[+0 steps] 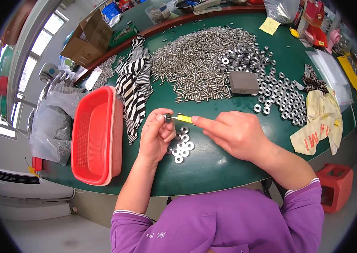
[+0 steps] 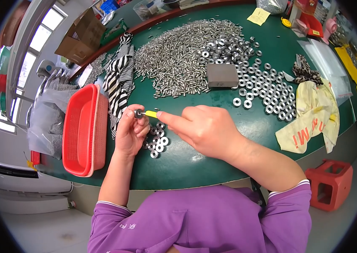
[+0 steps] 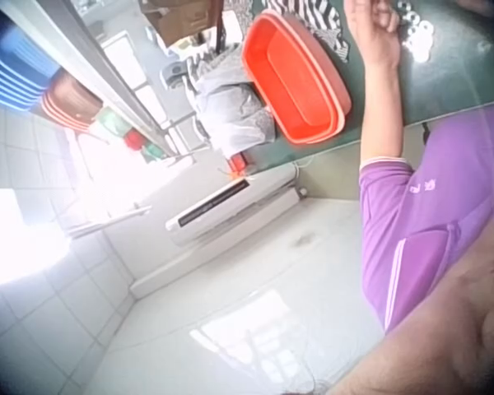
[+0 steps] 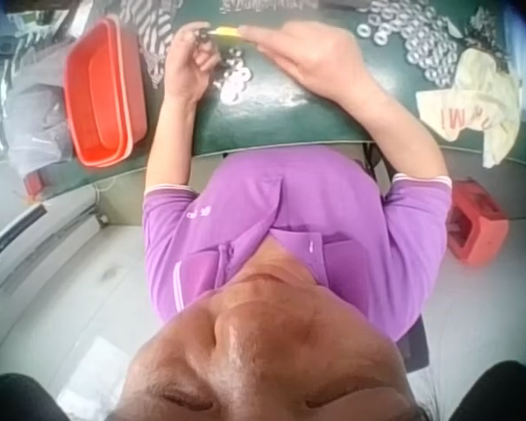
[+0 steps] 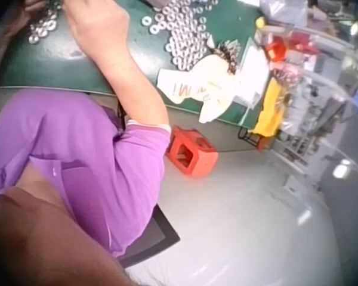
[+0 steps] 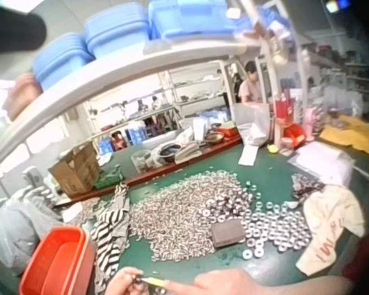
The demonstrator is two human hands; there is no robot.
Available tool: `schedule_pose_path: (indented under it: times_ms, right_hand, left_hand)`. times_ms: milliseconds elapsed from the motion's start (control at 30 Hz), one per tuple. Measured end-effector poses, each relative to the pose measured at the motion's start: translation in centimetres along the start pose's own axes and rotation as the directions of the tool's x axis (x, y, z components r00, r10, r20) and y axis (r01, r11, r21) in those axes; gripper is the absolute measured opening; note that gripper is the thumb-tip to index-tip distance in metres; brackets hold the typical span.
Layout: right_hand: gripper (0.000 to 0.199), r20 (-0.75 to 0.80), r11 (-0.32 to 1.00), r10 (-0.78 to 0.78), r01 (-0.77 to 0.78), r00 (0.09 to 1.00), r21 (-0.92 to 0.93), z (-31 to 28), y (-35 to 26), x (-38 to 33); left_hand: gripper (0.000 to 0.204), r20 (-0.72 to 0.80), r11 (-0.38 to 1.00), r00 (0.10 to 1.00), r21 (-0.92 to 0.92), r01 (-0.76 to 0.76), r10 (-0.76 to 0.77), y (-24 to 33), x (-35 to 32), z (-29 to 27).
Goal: Polishing and cleaning small metal washers using an abrasive block and a scraper.
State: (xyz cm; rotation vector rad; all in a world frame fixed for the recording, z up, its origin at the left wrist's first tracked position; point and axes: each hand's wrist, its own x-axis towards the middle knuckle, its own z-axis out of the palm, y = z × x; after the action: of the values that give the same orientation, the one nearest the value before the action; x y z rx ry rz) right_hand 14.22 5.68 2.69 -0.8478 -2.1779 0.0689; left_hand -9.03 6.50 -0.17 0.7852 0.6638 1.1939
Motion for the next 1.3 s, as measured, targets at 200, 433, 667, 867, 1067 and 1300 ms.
schedule_pose_path:
  times_ms: [200, 433, 667, 867, 1067, 1300]
  right_hand:
    - [0.034, -0.011, 0.999, 0.006, -0.006, 1.000, -0.044, 0.2, -0.3, -0.1]
    - [0.025, 0.045, 0.959, 0.179, -0.184, 0.983, 0.218, 1.0, -0.4, -0.3]
    - [0.027, 0.072, 0.924, 0.224, -0.235, 0.972, 0.300, 0.5, 0.0, 0.0]
    - [0.026, 0.159, 0.691, 0.481, -0.484, 0.862, 0.536, -0.3, 0.4, 0.7]
    - [0.025, 0.264, 0.445, 0.557, -0.551, 0.787, 0.706, 1.0, 1.6, 0.3]
    - [0.033, 0.432, 0.274, 0.527, -0.627, 0.732, 0.729, 1.1, 3.0, 0.4]
  left_hand:
    - [0.021, -0.017, 0.999, 0.999, -0.011, -0.050, 0.050, -0.2, 0.1, 0.0]
    - [0.023, -0.037, 0.991, 0.993, 0.080, -0.108, 0.111, -0.3, 0.1, 0.2]
    - [0.027, -0.025, 0.991, 0.991, 0.041, -0.127, 0.128, -0.3, 0.3, 0.3]
    - [0.028, -0.037, 0.996, 0.995, -0.017, -0.091, 0.090, -0.3, 0.4, -0.3]
    - [0.027, -0.010, 0.995, 0.999, -0.094, -0.045, 0.045, -0.5, 0.6, -0.3]
    - [0.027, 0.048, 0.995, 0.997, -0.078, -0.056, 0.060, -0.5, 0.1, -0.4]
